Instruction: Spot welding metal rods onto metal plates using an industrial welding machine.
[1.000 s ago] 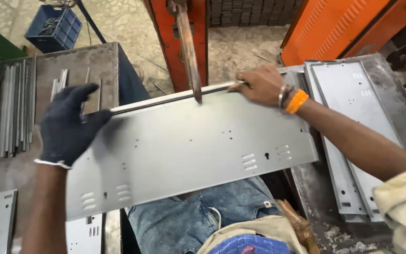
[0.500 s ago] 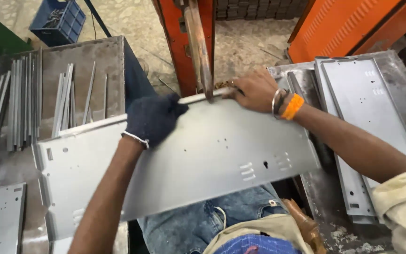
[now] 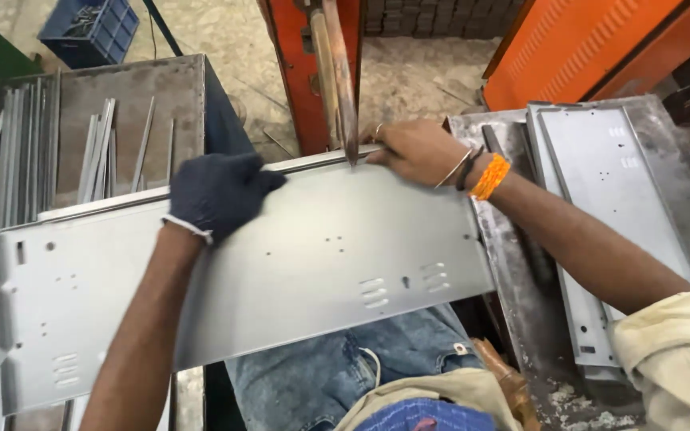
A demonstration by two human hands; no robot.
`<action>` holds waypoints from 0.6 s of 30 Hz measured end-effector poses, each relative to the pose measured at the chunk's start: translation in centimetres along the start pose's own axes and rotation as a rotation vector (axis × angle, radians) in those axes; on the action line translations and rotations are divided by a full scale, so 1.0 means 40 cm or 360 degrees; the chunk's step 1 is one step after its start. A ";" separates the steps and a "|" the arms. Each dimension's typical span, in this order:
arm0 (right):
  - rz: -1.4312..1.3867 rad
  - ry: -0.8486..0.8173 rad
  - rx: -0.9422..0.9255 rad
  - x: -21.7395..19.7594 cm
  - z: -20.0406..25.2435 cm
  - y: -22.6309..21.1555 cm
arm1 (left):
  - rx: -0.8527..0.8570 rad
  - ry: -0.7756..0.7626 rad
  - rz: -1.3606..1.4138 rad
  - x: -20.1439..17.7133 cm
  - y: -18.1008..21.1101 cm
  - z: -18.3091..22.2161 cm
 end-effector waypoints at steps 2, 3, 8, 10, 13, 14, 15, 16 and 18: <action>-0.0132 0.0130 -0.0084 -0.018 0.017 0.009 | -0.0018 0.0005 -0.0027 -0.004 -0.033 0.021; -0.0257 0.0254 -0.0176 -0.030 0.023 0.014 | -0.0045 0.0018 -0.0048 -0.007 -0.052 0.030; -0.0121 0.0036 0.0059 -0.010 0.052 0.037 | -0.0081 -0.0024 -0.0114 -0.005 -0.071 0.058; -0.0128 -0.0017 0.0141 -0.005 0.062 0.044 | -0.0065 -0.0020 -0.0092 0.002 -0.073 0.060; -0.0035 0.0148 -0.0008 -0.011 0.061 0.036 | -0.0034 0.0026 -0.0104 0.008 -0.086 0.059; -0.0091 0.0157 -0.0001 -0.016 0.059 0.030 | -0.0012 0.0047 -0.0101 0.007 -0.090 0.057; -0.0146 0.0165 0.0006 -0.021 0.057 0.023 | 0.0010 0.0069 -0.0097 0.005 -0.093 0.056; -0.0140 0.0160 0.0002 -0.007 0.053 0.022 | 0.0006 0.0073 -0.0091 -0.002 -0.094 0.059; -0.0320 0.0245 0.0004 0.019 0.045 0.019 | -0.0012 0.0049 -0.0142 -0.017 -0.100 0.063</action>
Point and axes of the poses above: each hand's wrist, its own z-axis away from the middle knuckle, its own x-axis out of the palm, y = z × x, the point moved 2 cm from there along -z, towards the middle knuckle, and after that the axes turned 7 degrees about y, right-handed, at the moved point
